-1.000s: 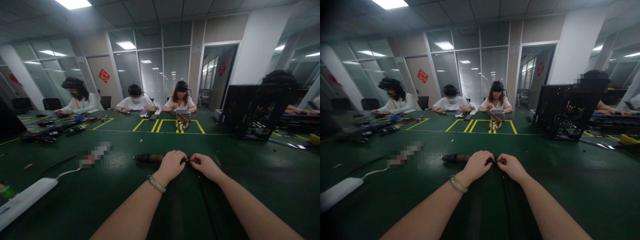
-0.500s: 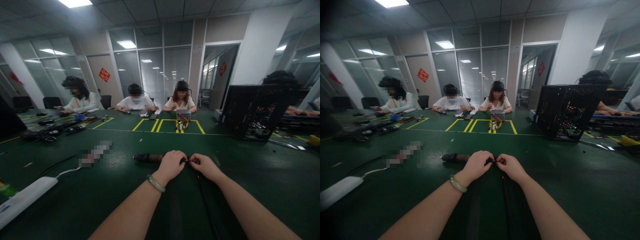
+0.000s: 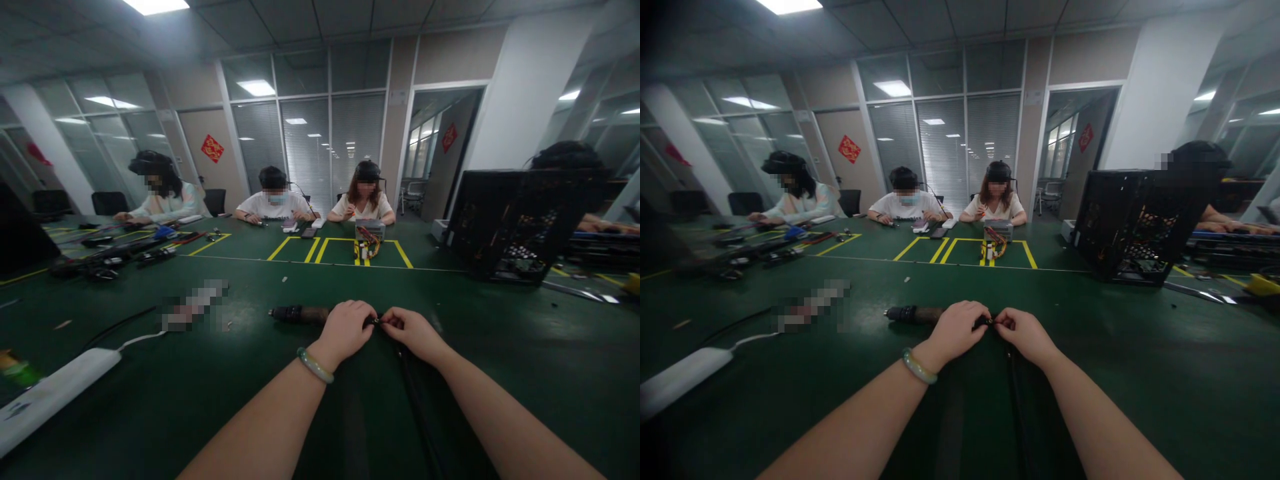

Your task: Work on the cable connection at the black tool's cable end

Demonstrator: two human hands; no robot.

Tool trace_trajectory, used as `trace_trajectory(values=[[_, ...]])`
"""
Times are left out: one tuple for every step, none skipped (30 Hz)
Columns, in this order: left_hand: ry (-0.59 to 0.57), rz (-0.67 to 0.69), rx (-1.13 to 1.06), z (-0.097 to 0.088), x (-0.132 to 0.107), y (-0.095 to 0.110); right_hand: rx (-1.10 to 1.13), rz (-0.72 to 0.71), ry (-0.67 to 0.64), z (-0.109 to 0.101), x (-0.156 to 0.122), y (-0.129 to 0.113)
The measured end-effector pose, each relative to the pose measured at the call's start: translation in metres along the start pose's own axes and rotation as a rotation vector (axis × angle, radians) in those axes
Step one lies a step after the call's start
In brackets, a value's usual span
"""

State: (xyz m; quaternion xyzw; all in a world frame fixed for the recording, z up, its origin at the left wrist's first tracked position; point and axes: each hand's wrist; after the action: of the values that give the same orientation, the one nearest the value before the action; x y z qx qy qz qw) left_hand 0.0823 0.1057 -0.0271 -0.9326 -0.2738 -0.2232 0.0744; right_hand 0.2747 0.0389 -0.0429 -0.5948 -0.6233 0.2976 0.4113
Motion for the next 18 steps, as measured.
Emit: trace_trajectory(values=[[0.0, 0.001, 0.002, 0.0001, 0.0, 0.0, 0.001, -0.004, -0.002, 0.0001, 0.0006, 0.0008], [0.001, 0.004, 0.004, 0.0001, 0.0001, 0.0, 0.003, -0.007, -0.002, 0.0001, 0.0012, 0.0015], [0.001, 0.007, 0.004, 0.0002, 0.0001, 0.0001, 0.006, -0.007, -0.003, 0.0001, 0.0017, 0.002], [0.003, 0.008, 0.005, 0.0002, 0.0002, 0.0003, 0.007, -0.005, -0.003, 0.0001, 0.002, 0.0024], [0.006, 0.007, 0.005, 0.0003, 0.0002, 0.0004, 0.008, -0.003, -0.004, 0.0001, 0.0021, 0.0026], [0.01, 0.006, 0.004, 0.0003, 0.0002, 0.0005, 0.007, 0.0, -0.004, 0.0, 0.002, 0.0027], [0.013, 0.005, 0.001, 0.0005, 0.0001, 0.0006, 0.005, 0.0, -0.004, -0.0002, 0.0017, 0.0027], [0.017, 0.003, -0.003, 0.0006, 0.0, 0.0006, 0.001, 0.0, -0.001, -0.0003, 0.0014, 0.0028], [0.022, 0.001, -0.008, 0.0008, -0.0001, 0.0006, -0.001, -0.001, -0.001, -0.0005, 0.0011, 0.0028], [0.026, 0.001, -0.013, 0.0009, -0.0002, 0.0005, -0.001, -0.001, -0.001, -0.0006, 0.0008, 0.0029], [0.029, 0.003, -0.016, 0.001, -0.0002, 0.0005, 0.001, 0.001, -0.003, -0.0007, 0.0005, 0.0029], [0.032, 0.006, -0.017, 0.001, -0.0003, 0.0004, 0.002, 0.002, -0.003, -0.0008, 0.0004, 0.0028], [0.033, 0.009, -0.016, 0.0009, -0.0003, 0.0003, 0.003, 0.002, -0.002, -0.0008, 0.0003, 0.0025], [0.031, 0.013, -0.015, 0.0007, -0.0003, 0.0002, 0.004, 0.002, -0.002, -0.0007, 0.0004, 0.002], [0.029, 0.016, -0.014, 0.0005, -0.0003, 0.0002, 0.004, 0.003, 0.0, -0.0006, 0.0004, 0.0012], [0.026, 0.017, -0.013, 0.0001, -0.0002, 0.0002, 0.001, 0.004, 0.003, -0.0005, 0.0004, 0.0003], [0.024, 0.015, -0.012, -0.0001, -0.0002, 0.0003, -0.002, 0.006, 0.004, -0.0004, 0.0004, -0.0007], [0.023, 0.013, -0.01, -0.0004, -0.0001, 0.0003, -0.004, 0.007, 0.005, -0.0004, 0.0004, -0.0017]])
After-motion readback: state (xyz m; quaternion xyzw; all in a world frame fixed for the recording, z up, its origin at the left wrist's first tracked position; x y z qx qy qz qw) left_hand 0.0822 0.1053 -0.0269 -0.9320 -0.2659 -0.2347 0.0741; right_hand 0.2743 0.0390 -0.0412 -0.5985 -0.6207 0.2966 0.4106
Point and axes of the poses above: each hand's wrist, its own x-axis towards the middle knuckle, its own z-axis out of the palm, y = z × x, and after that the axes turned 15 degrees about x, right-handed
